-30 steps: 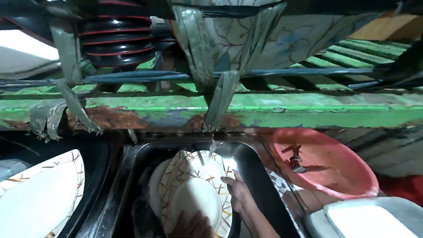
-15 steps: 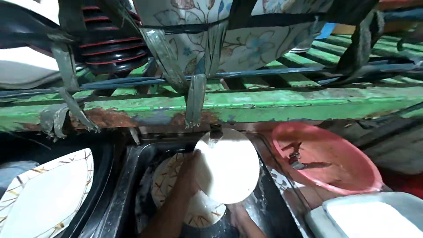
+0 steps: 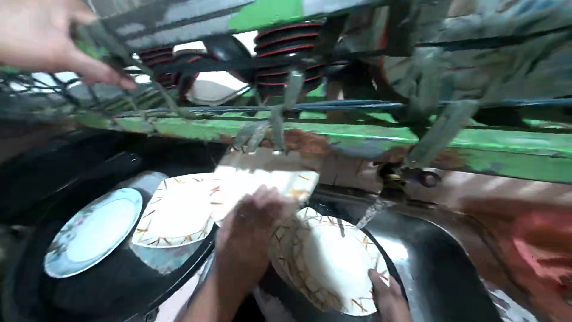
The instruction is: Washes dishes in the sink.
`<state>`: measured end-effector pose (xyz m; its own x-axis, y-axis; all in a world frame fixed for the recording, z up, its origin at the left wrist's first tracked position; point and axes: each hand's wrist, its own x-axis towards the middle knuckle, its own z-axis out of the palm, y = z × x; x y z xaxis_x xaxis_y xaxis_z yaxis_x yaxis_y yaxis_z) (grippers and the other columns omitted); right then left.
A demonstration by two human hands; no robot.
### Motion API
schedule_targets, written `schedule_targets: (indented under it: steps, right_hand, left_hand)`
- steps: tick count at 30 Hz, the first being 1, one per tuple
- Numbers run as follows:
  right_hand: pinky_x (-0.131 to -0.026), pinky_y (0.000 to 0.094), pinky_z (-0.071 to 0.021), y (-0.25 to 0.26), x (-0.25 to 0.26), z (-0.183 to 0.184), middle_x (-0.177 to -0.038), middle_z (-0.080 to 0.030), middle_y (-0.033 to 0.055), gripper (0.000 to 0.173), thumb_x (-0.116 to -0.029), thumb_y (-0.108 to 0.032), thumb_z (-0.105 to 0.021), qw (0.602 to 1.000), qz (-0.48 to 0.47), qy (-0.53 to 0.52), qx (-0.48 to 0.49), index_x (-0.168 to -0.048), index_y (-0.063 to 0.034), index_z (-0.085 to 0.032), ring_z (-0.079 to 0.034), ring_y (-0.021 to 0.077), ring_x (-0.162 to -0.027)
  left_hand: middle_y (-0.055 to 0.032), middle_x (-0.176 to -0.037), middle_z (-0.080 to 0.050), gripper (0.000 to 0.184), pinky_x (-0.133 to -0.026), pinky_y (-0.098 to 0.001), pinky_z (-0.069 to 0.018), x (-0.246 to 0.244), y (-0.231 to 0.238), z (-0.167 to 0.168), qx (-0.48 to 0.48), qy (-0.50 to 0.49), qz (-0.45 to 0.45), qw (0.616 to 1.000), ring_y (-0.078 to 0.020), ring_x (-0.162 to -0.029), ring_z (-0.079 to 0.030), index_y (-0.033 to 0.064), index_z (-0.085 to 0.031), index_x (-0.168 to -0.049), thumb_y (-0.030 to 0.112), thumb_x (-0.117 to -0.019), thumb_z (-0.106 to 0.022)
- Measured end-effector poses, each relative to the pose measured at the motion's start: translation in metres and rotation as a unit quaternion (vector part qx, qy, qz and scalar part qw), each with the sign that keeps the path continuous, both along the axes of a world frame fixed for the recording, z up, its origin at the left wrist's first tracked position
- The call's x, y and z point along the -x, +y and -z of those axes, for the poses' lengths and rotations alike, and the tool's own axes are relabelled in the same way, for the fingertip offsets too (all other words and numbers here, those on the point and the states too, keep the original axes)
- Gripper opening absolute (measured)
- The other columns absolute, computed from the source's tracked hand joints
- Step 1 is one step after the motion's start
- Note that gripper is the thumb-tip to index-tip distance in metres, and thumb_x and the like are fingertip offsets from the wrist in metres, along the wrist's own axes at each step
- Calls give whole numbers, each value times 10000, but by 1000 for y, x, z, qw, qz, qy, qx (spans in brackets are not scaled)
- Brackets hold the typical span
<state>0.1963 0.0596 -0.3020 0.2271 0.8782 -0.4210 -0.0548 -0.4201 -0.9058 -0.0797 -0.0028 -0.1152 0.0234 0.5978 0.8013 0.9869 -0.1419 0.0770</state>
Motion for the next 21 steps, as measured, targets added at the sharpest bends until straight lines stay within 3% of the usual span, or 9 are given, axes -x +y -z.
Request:
schedule_targets:
  steps: [3, 5, 6, 8, 10, 13, 16, 19, 21]
  right_hand:
    - [-958, 308, -523, -2, -1, 2, -1329, -547, 227, 500, -1095, -179, -463, 1000, -6, -7, -3, -1519, 42, -319, -613, 118, -1092]
    - [-1014, 352, -509, -4, 1, 6, -1395, -525, 255, 534, -1095, -198, -466, 1000, -21, -18, -2, -1542, 40, -295, -603, 174, -1176]
    - [-1022, 408, -497, -4, 2, 6, -1402, -521, 284, 547, -1092, -207, -478, 999, -23, -29, 1, -1543, 48, -302, -594, 236, -1195]
    - [-1035, 503, -481, -4, 1, 7, -1394, -535, 315, 555, -1085, -234, -506, 998, -12, -55, 10, -1531, 52, -342, -588, 336, -1222]
    - [-1077, 534, -453, -4, 1, 8, -1423, -527, 317, 541, -1083, -219, -514, 998, 1, -55, 21, -1527, 53, -364, -566, 377, -1278]
    - [-1048, 475, -491, 2, 1, 20, -1374, -566, 292, 491, -1070, -168, -535, 1000, 24, -15, 1, -1484, 62, -406, -604, 325, -1225]
    - [-1071, 422, -465, 3, -4, 20, -1385, -574, 278, 513, -1044, -131, -563, 1000, -1, -1, -7, -1485, 83, -413, -590, 284, -1241]
    - [-1066, 461, -470, 0, -2, 6, -1400, -559, 267, 485, -1062, -171, -558, 999, -8, 3, 34, -1479, 42, -434, -582, 303, -1255]
    - [-1053, 459, -477, -1, -1, 5, -1414, -544, 266, 492, -1070, -182, -539, 999, 4, 13, 32, -1493, 35, -414, -579, 301, -1254]
  left_hand:
    - [-159, -1185, -733, 280, -941, -462, -570, 15, -10, -43, 101, -81, -163, 978, -278, -1072, -720, 22, -718, -1232, 48, -992, -576]
    - [-215, -1401, -594, 407, -1059, -474, -462, -20, -9, -150, 450, -195, -270, 829, -340, -1258, -596, 17, -525, -1467, 118, -1074, -497]
    - [-222, -1463, -538, 453, -1086, -478, -437, -24, -3, -165, 507, -206, -273, 791, -351, -1316, -550, 17, -447, -1522, 159, -1092, -469]
    - [-276, -1406, -576, 447, -1093, -577, -420, -3, 4, -78, 307, -182, -186, 915, -432, -1300, -562, -33, -516, -1460, 187, -1071, -511]
    - [-209, -1497, -528, 469, -1159, -576, -371, -2, 27, -6, 235, -126, -51, 962, -387, -1409, -480, 11, -527, -1469, 232, -1058, -491]
    - [-86, -1474, -580, 375, -1202, -500, -360, -80, 49, 6, 229, 16, 182, 956, -256, -1422, -489, 82, -620, -1395, 176, -1045, -522]
    - [9, -1415, -633, 345, -1142, -458, -437, -158, 84, -37, 175, 115, 380, 901, -166, -1377, -533, 162, -664, -1345, 140, -1015, -565]
    - [-82, -1272, -701, 310, -1007, -452, -531, -187, 131, -69, 338, 65, 357, 868, -224, -1183, -665, 145, -660, -1339, 200, -1069, -516]
    - [-69, -1268, -694, 368, -1031, -403, -519, -155, 172, -9, 335, 0, 346, 877, -187, -1174, -658, 169, -659, -1331, 335, -1086, -439]
